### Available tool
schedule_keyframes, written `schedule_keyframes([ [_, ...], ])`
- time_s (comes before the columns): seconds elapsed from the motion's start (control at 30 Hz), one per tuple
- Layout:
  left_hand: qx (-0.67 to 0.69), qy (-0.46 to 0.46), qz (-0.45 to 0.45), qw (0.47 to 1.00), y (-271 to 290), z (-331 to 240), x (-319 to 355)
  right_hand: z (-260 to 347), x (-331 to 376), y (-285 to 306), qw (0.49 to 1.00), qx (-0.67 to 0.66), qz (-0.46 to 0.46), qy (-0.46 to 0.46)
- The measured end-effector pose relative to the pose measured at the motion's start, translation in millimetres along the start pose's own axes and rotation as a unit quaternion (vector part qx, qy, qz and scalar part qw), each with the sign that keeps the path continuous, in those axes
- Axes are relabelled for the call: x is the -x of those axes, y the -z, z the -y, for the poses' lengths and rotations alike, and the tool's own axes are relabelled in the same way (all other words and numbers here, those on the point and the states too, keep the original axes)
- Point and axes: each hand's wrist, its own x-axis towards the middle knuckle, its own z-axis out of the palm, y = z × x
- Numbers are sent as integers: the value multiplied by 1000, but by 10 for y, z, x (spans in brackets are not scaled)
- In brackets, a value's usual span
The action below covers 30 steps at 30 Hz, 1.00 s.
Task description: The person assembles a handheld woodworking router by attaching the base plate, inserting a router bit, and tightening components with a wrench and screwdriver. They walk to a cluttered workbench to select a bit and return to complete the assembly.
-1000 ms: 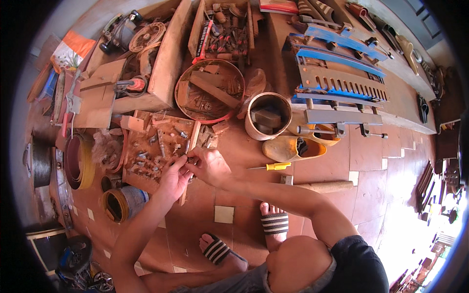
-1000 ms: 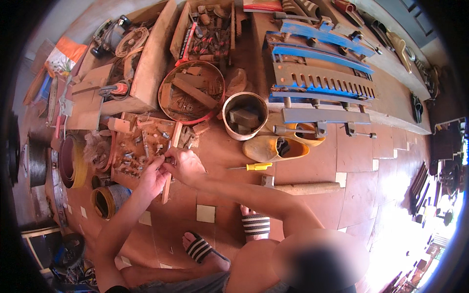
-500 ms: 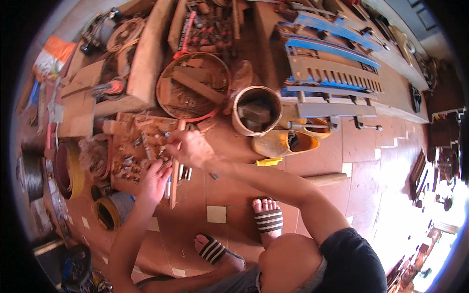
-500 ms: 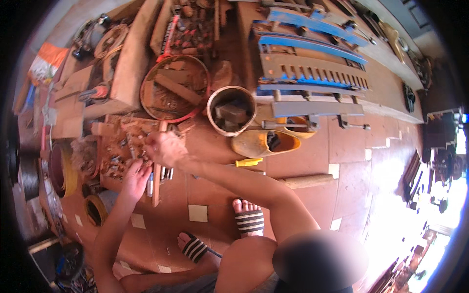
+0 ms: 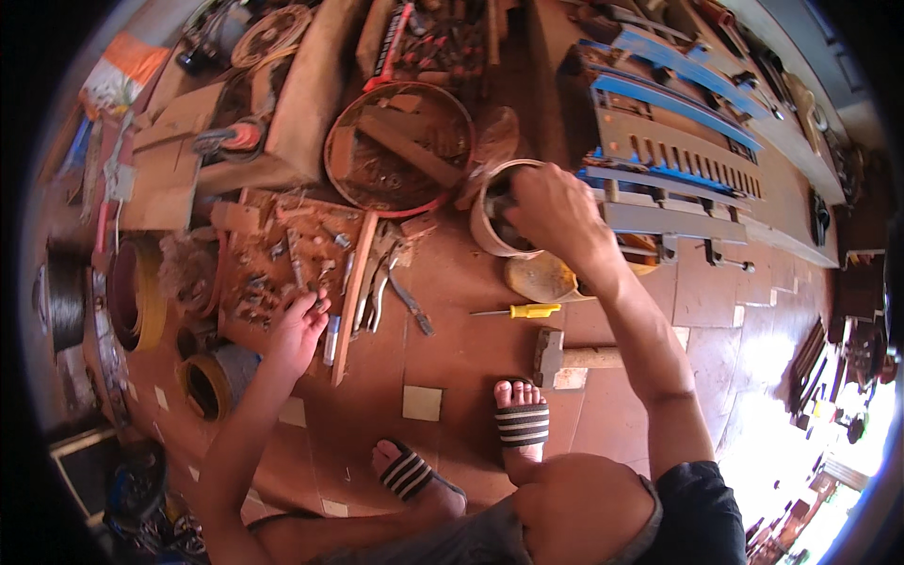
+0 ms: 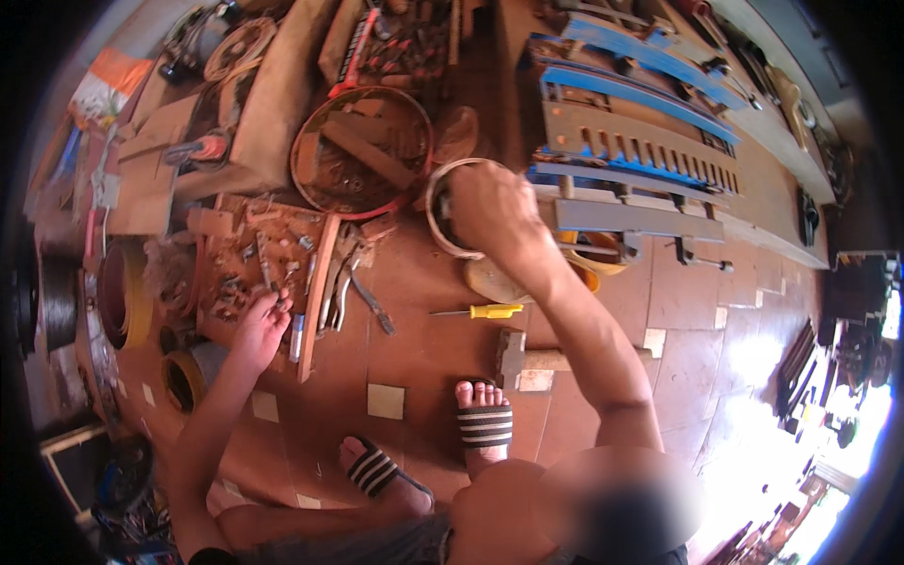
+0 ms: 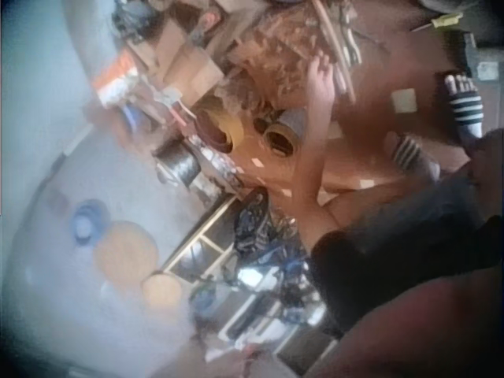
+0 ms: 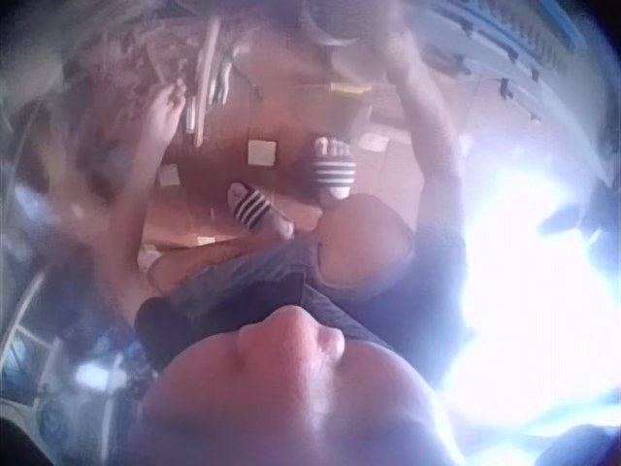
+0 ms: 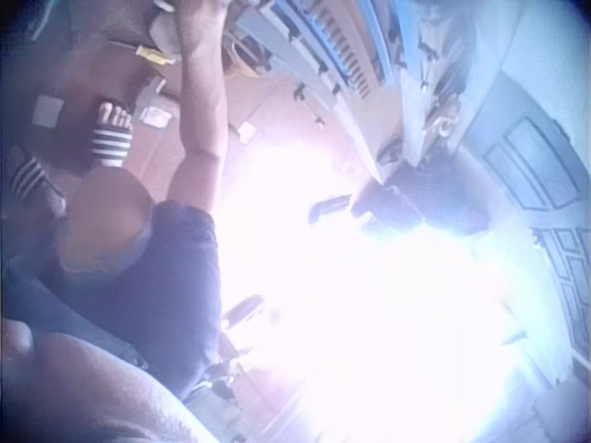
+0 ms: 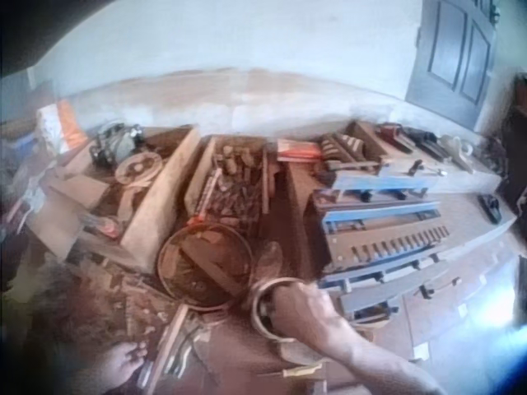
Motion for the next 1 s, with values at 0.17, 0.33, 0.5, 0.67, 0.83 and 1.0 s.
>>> schedule_keyframes([
  [0.17, -14, -13, -5, 1000, -42, -59, -3, -85, 89, -295, 994, 59, 56, -72],
  [0.33, -2, -35, -28, 999, 112, -268, 50, 2, -64, -89, 991, -59, 15, -119],
  [0.5, 9, -77, -62, 995, 219, -480, 96, -100, -74, -147, 992, 19, 92, -89],
  [0.67, 28, -127, -69, 989, 368, -754, 147, 11, -19, -106, 989, 49, 115, -74],
  [0.83, 22, -164, -102, 981, 516, -893, 219, 261, -30, 181, 992, -19, 65, -105],
  [1.0, 12, -178, -145, 973, 622, -998, 249, 325, -79, 329, 993, -59, -10, -98],
])
